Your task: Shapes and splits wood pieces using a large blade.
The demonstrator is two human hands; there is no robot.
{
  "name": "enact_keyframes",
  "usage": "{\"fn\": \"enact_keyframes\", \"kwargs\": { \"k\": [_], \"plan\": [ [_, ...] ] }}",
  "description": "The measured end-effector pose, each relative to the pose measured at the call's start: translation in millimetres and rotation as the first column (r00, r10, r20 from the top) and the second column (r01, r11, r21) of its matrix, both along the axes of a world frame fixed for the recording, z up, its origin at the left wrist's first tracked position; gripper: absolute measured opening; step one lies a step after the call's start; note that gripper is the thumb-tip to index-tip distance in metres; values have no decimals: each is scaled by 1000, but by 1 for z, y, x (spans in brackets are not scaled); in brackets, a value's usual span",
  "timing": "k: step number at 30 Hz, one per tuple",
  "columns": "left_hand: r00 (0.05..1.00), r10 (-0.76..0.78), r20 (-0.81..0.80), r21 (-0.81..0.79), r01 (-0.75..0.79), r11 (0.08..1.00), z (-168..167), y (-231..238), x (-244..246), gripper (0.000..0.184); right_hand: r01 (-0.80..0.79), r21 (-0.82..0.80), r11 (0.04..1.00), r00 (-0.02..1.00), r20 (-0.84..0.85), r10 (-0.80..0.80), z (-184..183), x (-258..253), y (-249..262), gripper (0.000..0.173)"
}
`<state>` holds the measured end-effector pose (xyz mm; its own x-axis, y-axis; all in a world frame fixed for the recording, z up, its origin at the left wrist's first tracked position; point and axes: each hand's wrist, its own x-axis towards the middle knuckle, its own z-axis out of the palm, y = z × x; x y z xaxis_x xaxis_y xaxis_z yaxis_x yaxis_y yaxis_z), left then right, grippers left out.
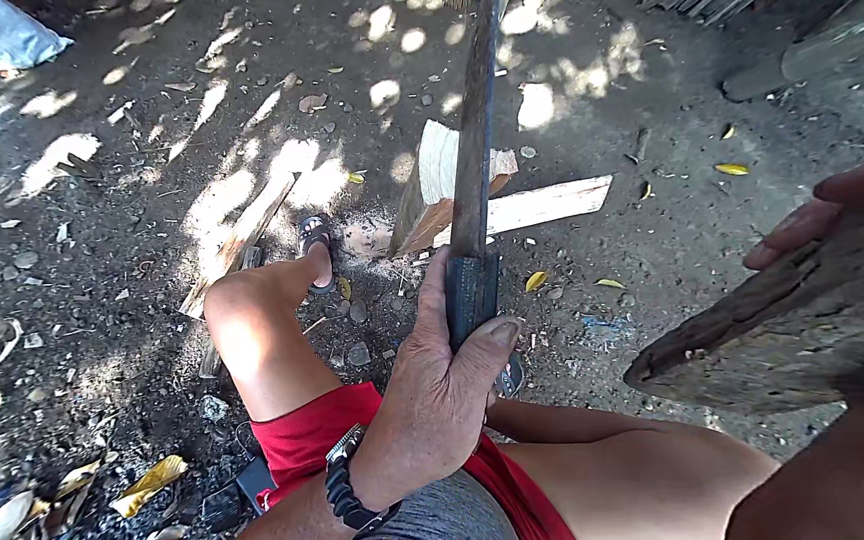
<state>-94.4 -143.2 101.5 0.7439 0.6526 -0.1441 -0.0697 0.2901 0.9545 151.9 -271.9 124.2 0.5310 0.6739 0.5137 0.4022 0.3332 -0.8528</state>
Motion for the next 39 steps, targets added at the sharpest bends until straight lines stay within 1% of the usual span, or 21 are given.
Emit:
{"fn": "enact_keyframes", "kwargs": {
  "k": [4, 5, 10, 15, 18, 20, 24, 26, 32, 36, 39],
  "plan": [
    [1000, 5, 8, 2, -5, 1000, 0, 0, 0, 71, -3, 8, 1000, 998, 63, 3, -9, 2, 1, 70],
    [1000, 6, 11, 2, -6, 1000, 0, 0, 0, 71, 8, 10, 1000, 998, 68, -9, -10, 2, 1, 69],
    [1000, 4, 28, 2, -4, 1000, -2, 0, 2, 71, 32, 16, 999, 997, 72, -34, -8, 7, -1, 78],
    [1000, 2, 15, 11, -2, 1000, -1, -1, 1, 71, 21, 9, 1000, 998, 64, -21, -7, 8, -2, 71],
    [1000, -2, 6, 6, 2, 1000, 0, -1, 0, 71, 3, -39, 999, 998, 56, -1, -5, 10, -5, 66],
    [1000, 0, 12, 7, 0, 1000, 0, -1, 0, 71, 4, -64, 998, 999, 51, 0, -4, 13, -7, 67],
    [1000, 1, 15, 2, -1, 1000, -1, -1, 0, 70, 15, -111, 994, 998, 58, -8, 0, 15, -9, 79],
    [1000, 1, 12, 3, -1, 1000, -1, -1, 0, 70, 13, -142, 990, 997, 82, -1, 2, 17, -12, 81],
    [1000, 1, 21, 2, -1, 1000, -1, -1, 0, 70, 54, -234, 971, 982, 189, -9, 0, 26, -24, 75],
    [1000, 2, 26, -1, -2, 1000, -1, -1, 0, 69, 25, -284, 958, 978, 205, 35, -1, 33, -23, 70],
    [999, 0, 37, -9, 0, 1000, -2, 0, 0, 70, 21, -325, 945, 962, 265, 69, -6, 44, -20, 68]
  ]
}}
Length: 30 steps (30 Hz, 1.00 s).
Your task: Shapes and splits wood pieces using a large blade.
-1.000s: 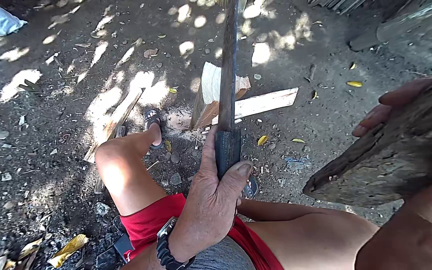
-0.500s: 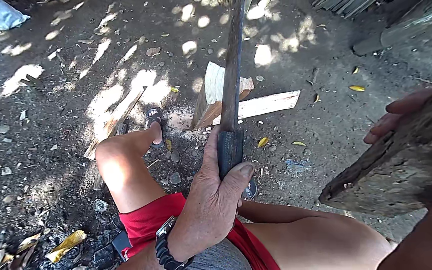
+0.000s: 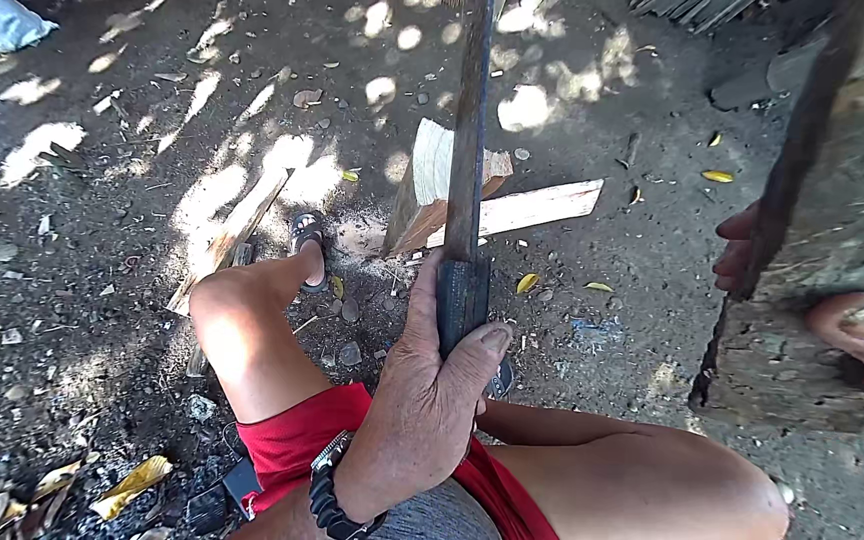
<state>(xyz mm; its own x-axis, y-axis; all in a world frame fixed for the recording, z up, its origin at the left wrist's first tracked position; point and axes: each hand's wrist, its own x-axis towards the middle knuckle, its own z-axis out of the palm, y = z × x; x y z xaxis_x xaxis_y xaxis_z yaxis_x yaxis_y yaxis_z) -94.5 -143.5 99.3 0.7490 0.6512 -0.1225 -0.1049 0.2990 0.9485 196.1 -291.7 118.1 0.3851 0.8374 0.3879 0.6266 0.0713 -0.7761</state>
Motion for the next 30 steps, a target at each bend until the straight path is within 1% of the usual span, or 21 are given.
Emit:
{"fn": "enact_keyframes", "kwargs": {
  "k": [2, 5, 8, 11, 14, 17, 20, 24, 28, 30],
  "plan": [
    [1000, 1, -2, 0, -1, 1000, 0, 0, 0, 70, -22, -61, 998, 998, 61, 26, -2, 9, 1, 67],
    [1000, 2, 13, -6, -2, 1000, -1, 1, -1, 69, 39, -136, 990, 974, 224, -8, -4, 17, 7, 61],
    [1000, 4, 8, -17, -4, 1000, -1, 0, -1, 70, 76, -247, 966, 935, 354, 17, -1, 19, 22, 67],
    [1000, -3, -4, -17, 3, 1000, 0, 0, -2, 71, 121, -347, 930, 914, 405, 32, 5, 22, 29, 75],
    [1000, -7, 6, -28, 7, 1000, 1, 1, -2, 70, 135, -360, 923, 909, 415, 29, 6, 22, 31, 80],
    [1000, -10, 16, -34, 11, 999, 1, 4, -2, 69, 123, -346, 930, 924, 382, 20, 3, 18, 33, 77],
    [1000, -9, -3, -36, 9, 999, 2, 5, -2, 70, 122, -311, 943, 939, 343, -9, -4, 7, 36, 76],
    [1000, 5, -2, -30, -5, 1000, 2, 7, 0, 71, 126, -277, 952, 948, 316, -34, -12, -14, 41, 81],
    [1000, 6, -26, -10, -7, 1000, 4, 9, 2, 71, 84, -170, 982, 980, 194, -50, -27, -28, 39, 75],
    [1000, 4, -29, 5, -4, 1000, 4, 10, 4, 71, 77, -84, 993, 986, 152, -63, -25, -34, 33, 65]
  ]
}}
